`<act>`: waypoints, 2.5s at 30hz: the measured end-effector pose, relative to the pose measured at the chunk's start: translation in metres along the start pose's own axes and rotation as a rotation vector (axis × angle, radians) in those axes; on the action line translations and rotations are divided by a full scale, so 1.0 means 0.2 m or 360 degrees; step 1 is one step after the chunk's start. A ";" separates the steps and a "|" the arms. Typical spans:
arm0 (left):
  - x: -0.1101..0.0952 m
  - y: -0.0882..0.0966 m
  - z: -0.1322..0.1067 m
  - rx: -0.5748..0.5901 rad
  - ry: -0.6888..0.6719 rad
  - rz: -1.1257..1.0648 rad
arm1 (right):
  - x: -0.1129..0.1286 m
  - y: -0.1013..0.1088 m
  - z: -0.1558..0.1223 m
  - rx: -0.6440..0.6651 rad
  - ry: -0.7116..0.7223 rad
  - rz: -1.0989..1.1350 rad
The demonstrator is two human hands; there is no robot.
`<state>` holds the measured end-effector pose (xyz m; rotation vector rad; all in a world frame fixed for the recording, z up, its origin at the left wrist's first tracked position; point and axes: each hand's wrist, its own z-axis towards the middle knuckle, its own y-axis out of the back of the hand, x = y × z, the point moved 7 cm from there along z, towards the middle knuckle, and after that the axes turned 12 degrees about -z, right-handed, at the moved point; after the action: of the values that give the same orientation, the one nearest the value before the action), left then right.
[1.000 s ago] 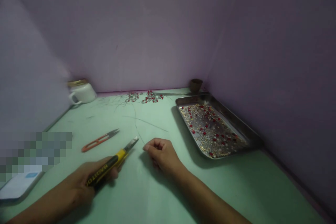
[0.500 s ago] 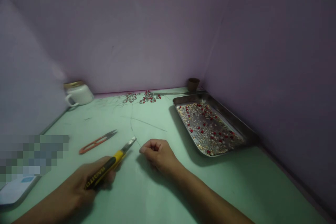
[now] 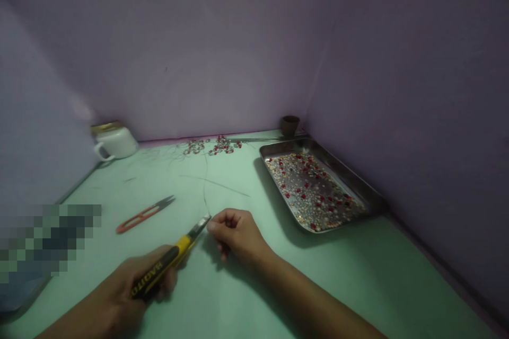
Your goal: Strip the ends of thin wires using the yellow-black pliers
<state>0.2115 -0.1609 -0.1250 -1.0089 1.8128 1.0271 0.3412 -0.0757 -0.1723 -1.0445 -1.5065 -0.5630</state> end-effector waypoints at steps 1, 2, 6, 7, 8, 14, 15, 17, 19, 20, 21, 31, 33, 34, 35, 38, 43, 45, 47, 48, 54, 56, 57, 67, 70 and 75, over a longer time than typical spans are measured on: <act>0.01 0.00 0.00 0.0013 -0.0004 -0.0001 | 0.00 0.00 0.00 -0.0006 -0.0018 0.0007; 0.02 0.00 0.01 0.0029 -0.0008 -0.0002 | 0.00 0.00 0.00 -0.0005 -0.0040 0.0029; 0.03 0.03 0.01 0.0099 -0.0034 -0.0029 | 0.01 0.01 0.00 0.0057 -0.0120 0.0177; 0.02 0.04 0.01 0.0072 -0.0020 -0.0028 | 0.01 0.01 0.00 0.0081 -0.0127 0.0204; 0.02 0.05 0.01 0.0044 -0.0003 -0.0020 | 0.02 0.01 0.00 0.0105 -0.0129 0.0222; 0.00 0.03 -0.01 0.0080 0.0066 -0.0017 | 0.01 -0.02 0.00 0.0236 -0.0145 0.0278; -0.01 0.03 0.00 0.0083 0.0058 -0.0007 | 0.00 -0.02 0.00 0.0262 -0.0157 0.0283; -0.02 0.02 0.00 0.0095 0.0022 0.0026 | -0.01 -0.03 -0.01 0.0335 -0.0203 0.0310; -0.04 0.01 0.00 0.0117 -0.0040 0.0039 | -0.01 -0.04 -0.01 0.0413 -0.0248 0.0371; -0.04 0.01 0.00 0.0124 -0.0066 0.0039 | -0.01 -0.05 -0.02 0.0449 -0.0270 0.0405; -0.04 0.01 0.01 0.0132 -0.0097 0.0033 | -0.01 -0.05 -0.02 0.0482 -0.0290 0.0435; -0.03 -0.04 0.03 -0.0103 -0.0134 0.0099 | 0.02 -0.01 -0.01 0.0176 -0.0099 0.0224; -0.03 -0.04 0.03 -0.0142 -0.0137 0.0113 | 0.01 0.00 0.00 0.0082 -0.0079 0.0147; -0.03 -0.04 0.03 -0.0131 -0.0135 0.0112 | 0.01 0.00 0.00 0.0060 -0.0081 0.0128; -0.02 -0.04 0.02 -0.0112 -0.0129 0.0103 | 0.00 0.00 0.00 0.0061 -0.0089 0.0129; 0.00 -0.01 0.02 -0.0112 -0.0100 0.0042 | -0.01 -0.01 0.00 0.0154 -0.0135 0.0184; 0.02 0.04 0.02 -0.0124 -0.0105 -0.0043 | -0.01 0.01 0.00 0.0133 -0.0173 0.0078; 0.03 0.04 0.03 -0.0070 -0.0117 -0.0088 | -0.01 0.02 0.00 0.0094 -0.0165 0.0025; 0.06 0.05 0.04 -0.0061 -0.0116 -0.0110 | -0.01 0.02 0.00 0.0084 -0.0165 -0.0003; 0.07 0.05 0.05 -0.0065 -0.0112 -0.0109 | -0.01 0.02 0.00 0.0085 -0.0165 -0.0007; 0.03 0.03 0.02 -0.0061 -0.0065 -0.0019 | -0.01 0.02 0.00 0.0134 -0.0163 0.0020; 0.00 0.03 0.00 -0.0148 -0.0022 0.0005 | -0.01 0.02 0.00 0.0142 -0.0167 0.0019; -0.01 0.02 0.00 -0.0164 -0.0003 0.0012 | -0.01 0.01 0.00 0.0144 -0.0164 0.0011; -0.02 0.02 0.02 -0.0125 -0.0082 -0.0112 | 0.01 0.01 -0.01 0.0096 -0.0049 -0.0108; -0.02 0.04 0.02 -0.0142 -0.0062 -0.0143 | 0.00 0.01 -0.01 0.0145 -0.0106 -0.0010; -0.02 0.05 0.02 -0.0210 -0.0058 -0.0068 | 0.00 0.02 -0.01 0.0120 -0.0073 -0.0082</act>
<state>0.2042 -0.1530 -0.1196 -1.0959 1.7048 1.1438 0.3449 -0.0752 -0.1735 -0.9684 -1.5871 -0.5174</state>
